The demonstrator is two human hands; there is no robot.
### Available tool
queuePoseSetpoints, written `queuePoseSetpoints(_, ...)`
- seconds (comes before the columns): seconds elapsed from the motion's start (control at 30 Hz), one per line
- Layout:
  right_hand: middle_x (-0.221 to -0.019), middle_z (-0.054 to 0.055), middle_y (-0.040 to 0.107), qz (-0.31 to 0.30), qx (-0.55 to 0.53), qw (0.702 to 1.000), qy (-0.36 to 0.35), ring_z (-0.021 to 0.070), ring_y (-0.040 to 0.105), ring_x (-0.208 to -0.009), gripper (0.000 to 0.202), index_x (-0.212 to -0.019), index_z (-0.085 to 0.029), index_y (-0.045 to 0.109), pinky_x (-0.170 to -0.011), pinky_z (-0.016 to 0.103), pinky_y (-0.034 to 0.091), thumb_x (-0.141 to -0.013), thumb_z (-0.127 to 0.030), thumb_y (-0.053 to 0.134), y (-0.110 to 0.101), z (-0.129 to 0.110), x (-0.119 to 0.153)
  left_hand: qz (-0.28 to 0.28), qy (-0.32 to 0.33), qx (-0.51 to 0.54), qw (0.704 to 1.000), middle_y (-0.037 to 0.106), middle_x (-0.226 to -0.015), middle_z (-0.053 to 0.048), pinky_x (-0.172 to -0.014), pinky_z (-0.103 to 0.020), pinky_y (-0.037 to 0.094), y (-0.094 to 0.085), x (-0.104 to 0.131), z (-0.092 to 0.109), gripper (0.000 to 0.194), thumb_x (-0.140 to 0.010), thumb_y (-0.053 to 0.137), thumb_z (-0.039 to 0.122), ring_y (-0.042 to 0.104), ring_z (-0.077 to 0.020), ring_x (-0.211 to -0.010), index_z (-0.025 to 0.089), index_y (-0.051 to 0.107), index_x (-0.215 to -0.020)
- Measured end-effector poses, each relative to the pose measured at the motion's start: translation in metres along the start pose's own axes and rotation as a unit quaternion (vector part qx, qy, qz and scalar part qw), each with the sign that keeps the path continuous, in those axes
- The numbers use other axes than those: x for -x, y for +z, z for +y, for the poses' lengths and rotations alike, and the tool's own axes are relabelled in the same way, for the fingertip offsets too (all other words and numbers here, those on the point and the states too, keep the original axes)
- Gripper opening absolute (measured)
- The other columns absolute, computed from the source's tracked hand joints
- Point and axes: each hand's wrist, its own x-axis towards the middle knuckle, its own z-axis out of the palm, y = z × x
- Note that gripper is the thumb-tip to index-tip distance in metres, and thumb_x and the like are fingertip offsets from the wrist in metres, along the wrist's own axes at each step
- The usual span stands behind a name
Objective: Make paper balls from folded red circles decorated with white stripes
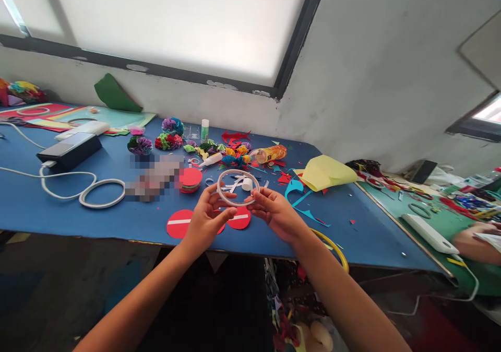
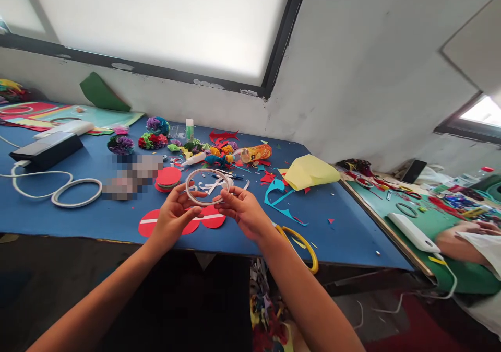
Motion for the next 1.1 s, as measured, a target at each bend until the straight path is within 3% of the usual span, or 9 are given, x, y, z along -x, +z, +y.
queuePoseSetpoints(0.23, -0.079, 0.002, 0.072, -0.024, -0.064, 0.997, 0.036, 0.0107, 0.068, -0.070, 0.029, -0.075, -0.017, 0.061, -0.062, 0.017, 0.051, -0.066, -0.039, 0.076, -0.003, 0.016, -0.005, 0.039, 0.012, -0.037, 0.998, 0.057, -0.113, -0.009, -0.071, -0.027, 0.054, 0.004, 0.000, -0.003, 0.085, -0.065, 0.077, 0.027, 0.062, -0.0190, -0.093, 0.022, 0.026, -0.133)
queuePoseSetpoints(0.67, -0.081, 0.002, 0.073, -0.039, -0.077, 0.996, 0.039, 0.0122, 0.069, -0.073, 0.025, -0.073, -0.017, 0.059, -0.061, 0.018, 0.052, -0.066, -0.033, 0.077, 0.002, 0.007, -0.002, 0.035, -0.002, -0.064, 0.997, 0.055, -0.117, -0.013, -0.075, -0.030, 0.053, -0.001, 0.000, -0.005, 0.070, -0.078, 0.064, 0.033, 0.063, -0.0200, -0.092, 0.018, 0.027, -0.136)
queuePoseSetpoints(0.87, -0.076, 0.000, 0.070, -0.028, -0.075, 0.997, 0.023, 0.0114, 0.068, -0.069, 0.027, -0.071, -0.017, 0.060, -0.061, 0.018, 0.052, -0.062, -0.033, 0.079, 0.007, 0.008, 0.000, 0.027, -0.018, -0.061, 0.998, 0.053, -0.120, -0.014, -0.074, -0.029, 0.054, 0.000, -0.001, -0.002, 0.083, -0.069, 0.073, 0.029, 0.063, -0.0206, -0.093, 0.017, 0.025, -0.136)
queuePoseSetpoints(1.1, -0.070, -0.001, 0.069, -0.017, -0.064, 0.998, 0.001, 0.0112, 0.067, -0.067, 0.025, -0.068, -0.017, 0.060, -0.061, 0.019, 0.052, -0.062, -0.033, 0.079, 0.012, 0.003, 0.003, 0.029, -0.034, -0.079, 0.996, 0.055, -0.116, -0.013, -0.073, -0.032, 0.054, 0.001, 0.000, 0.000, 0.079, -0.071, 0.071, 0.035, 0.065, -0.0200, -0.085, 0.014, 0.031, -0.135)
